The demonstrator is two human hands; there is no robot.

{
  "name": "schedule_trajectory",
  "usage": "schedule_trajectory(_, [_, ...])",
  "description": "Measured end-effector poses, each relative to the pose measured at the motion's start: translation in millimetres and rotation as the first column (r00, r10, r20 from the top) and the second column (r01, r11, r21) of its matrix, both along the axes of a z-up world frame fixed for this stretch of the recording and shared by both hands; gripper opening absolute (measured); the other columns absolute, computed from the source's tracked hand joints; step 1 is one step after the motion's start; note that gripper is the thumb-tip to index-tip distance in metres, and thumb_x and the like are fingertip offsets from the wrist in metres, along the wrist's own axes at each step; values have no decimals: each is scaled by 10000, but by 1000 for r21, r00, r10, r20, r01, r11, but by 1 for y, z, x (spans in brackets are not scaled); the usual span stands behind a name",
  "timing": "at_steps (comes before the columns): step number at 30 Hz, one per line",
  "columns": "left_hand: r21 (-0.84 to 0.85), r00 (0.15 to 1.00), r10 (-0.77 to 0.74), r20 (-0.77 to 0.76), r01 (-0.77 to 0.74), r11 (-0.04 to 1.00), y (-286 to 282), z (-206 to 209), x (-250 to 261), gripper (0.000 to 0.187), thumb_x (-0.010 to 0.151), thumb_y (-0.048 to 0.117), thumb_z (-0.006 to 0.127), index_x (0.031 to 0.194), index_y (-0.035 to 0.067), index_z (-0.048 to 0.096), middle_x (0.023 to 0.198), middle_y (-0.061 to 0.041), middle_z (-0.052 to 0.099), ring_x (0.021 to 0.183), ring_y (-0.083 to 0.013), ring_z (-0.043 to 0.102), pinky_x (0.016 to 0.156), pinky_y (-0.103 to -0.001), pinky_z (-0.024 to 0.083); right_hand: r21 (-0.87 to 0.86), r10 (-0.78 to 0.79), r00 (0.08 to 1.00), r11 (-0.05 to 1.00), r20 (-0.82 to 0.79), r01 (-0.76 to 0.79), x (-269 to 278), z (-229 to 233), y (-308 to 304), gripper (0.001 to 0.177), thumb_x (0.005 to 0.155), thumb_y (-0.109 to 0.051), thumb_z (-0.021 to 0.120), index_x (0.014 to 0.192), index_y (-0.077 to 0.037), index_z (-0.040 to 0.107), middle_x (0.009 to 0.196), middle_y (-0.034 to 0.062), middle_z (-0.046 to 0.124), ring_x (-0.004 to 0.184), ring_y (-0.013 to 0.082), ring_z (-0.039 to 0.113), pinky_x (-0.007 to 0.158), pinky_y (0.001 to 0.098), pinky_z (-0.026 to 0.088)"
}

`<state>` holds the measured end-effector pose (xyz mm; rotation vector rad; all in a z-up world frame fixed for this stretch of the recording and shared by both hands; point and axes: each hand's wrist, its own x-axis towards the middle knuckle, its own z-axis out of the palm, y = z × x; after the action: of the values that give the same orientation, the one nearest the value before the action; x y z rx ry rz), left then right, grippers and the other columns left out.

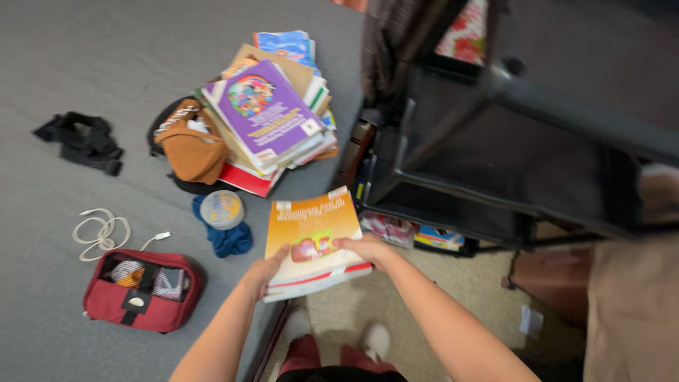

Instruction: The person assembles a black rolling cart by attaching trays, wipes the top tray with a blue cloth, then places a plastic bag of craft supplies and several books into the bottom shelf. The person continues to sort and stack books on the bed and places them into the cart.

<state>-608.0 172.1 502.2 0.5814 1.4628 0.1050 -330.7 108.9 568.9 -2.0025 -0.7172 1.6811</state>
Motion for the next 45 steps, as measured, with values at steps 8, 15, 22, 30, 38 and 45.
schedule_trajectory(8, [-147,990,-140,29,143,979,-147,-48,84,647,887,539,707,1167,-44,736,977,-169,794,746,-263,757,647,-438,602,-320,-83,996,945,-19,73,75,-35,-175,518,831,-555,760,1153,-150,764,991,24,790,780,142,723,648,347,554])
schedule_trajectory(15, [-106,961,-276,36,278,955,-274,-74,212,689,893,527,730,1218,-79,676,1042,-180,798,853,-277,784,730,-418,633,-277,-334,933,917,-136,288,193,-72,-347,561,826,-463,787,1206,-54,737,1085,117,811,883,213,794,753,397,644])
schedule_trajectory(22, [-152,966,-250,66,258,954,-393,-116,349,697,865,518,731,1216,-84,700,1064,-194,796,878,-284,776,762,-429,627,-304,-386,918,888,-87,344,313,-106,-468,582,827,-442,756,1251,-46,709,1161,133,792,997,228,767,838,378,606])
schedule_trajectory(30, [-86,932,-361,-39,357,930,-432,-144,410,731,855,559,744,1256,-49,688,1146,-149,775,1047,-259,739,920,-381,574,-330,-440,887,866,-142,377,373,-140,-512,650,811,-459,769,1254,12,700,1161,167,799,1000,249,789,874,396,622])
schedule_trajectory(38, [32,797,-534,-283,564,825,-376,-193,449,885,750,728,723,1168,-52,749,1210,-212,743,1168,-286,709,989,-368,528,-212,-457,888,874,-48,438,405,-238,-485,614,824,-459,777,1214,11,720,1114,158,806,971,225,783,854,342,611])
schedule_trajectory(45, [193,820,-490,-297,554,810,-314,-272,496,903,687,725,725,1131,-61,755,1136,-263,770,1046,-314,768,854,-395,605,3,-448,893,894,38,448,447,-352,-435,565,806,-445,785,1110,31,781,1002,148,825,849,201,777,788,339,602])
